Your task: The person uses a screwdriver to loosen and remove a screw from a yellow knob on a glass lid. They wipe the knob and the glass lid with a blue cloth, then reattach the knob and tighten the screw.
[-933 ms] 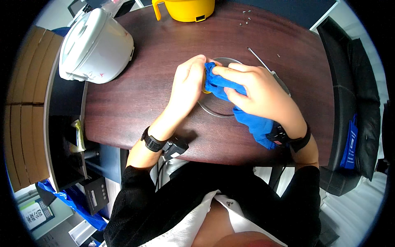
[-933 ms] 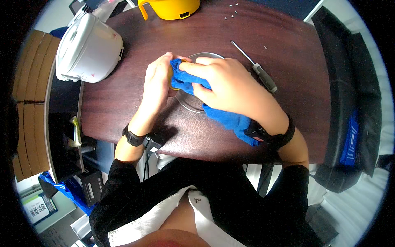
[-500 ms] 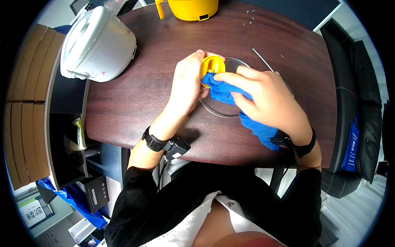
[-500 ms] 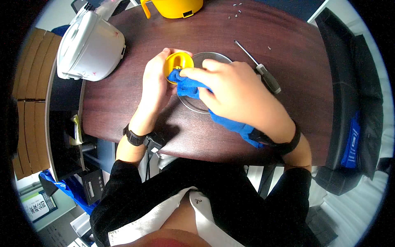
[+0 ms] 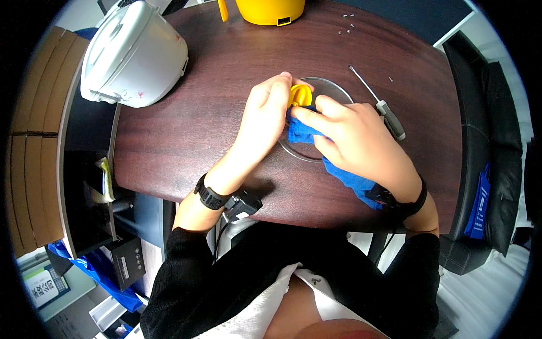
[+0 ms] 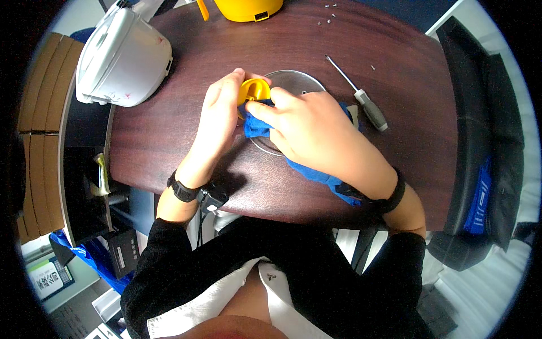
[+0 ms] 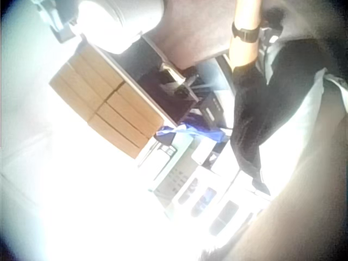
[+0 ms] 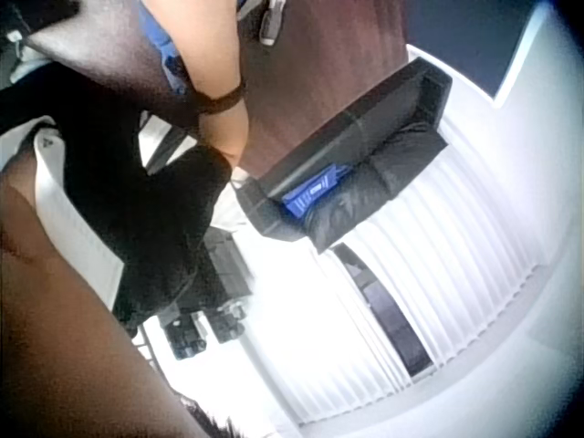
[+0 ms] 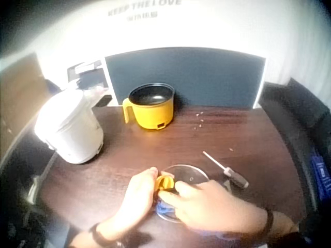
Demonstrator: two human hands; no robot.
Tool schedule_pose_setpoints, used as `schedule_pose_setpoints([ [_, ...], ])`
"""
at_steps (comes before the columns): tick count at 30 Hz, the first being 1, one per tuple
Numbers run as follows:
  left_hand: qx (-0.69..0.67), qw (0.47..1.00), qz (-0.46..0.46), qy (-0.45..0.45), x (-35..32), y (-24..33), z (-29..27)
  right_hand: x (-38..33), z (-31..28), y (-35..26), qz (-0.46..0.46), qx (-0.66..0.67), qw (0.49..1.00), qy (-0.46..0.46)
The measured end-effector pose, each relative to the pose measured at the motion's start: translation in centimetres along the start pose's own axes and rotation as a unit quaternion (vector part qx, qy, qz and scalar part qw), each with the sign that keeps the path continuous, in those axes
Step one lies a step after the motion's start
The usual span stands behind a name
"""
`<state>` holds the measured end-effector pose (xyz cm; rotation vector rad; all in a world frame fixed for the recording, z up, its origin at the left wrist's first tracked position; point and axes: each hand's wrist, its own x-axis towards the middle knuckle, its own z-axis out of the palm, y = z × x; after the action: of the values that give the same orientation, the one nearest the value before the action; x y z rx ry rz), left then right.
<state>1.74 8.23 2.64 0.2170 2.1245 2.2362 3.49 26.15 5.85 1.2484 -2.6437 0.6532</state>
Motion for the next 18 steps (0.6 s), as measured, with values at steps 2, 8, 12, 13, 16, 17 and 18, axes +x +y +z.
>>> schedule_pose_setpoints([
  [2,0.053,0.996,0.072,0.021,0.2,0.1,-0.1,0.0,-0.9,0.1,-0.001,0.037,0.999,-0.037],
  [8,-0.031,0.996,-0.055,0.062,0.0,2.5,-1.2,-0.2,-2.7,-0.4,0.053,0.044,0.998,-0.007],
  [12,-0.016,1.000,0.009,0.024,-0.3,1.9,-0.6,-0.1,-1.6,0.1,0.075,0.050,0.996,0.020],
  [13,-0.001,0.998,0.057,0.026,-0.2,1.2,-0.3,0.1,-1.5,0.1,0.064,0.037,0.997,0.012],
  [16,0.024,0.991,0.128,0.008,0.0,0.3,0.4,0.3,-1.0,0.6,0.081,0.050,0.995,0.028],
  [17,0.026,0.995,0.098,-0.002,-0.6,0.7,0.4,0.2,-0.7,0.6,0.094,0.048,0.993,0.042],
  [18,0.029,0.997,0.068,-0.010,-0.9,1.0,0.5,0.2,-0.5,0.6,0.106,0.046,0.992,0.057],
])
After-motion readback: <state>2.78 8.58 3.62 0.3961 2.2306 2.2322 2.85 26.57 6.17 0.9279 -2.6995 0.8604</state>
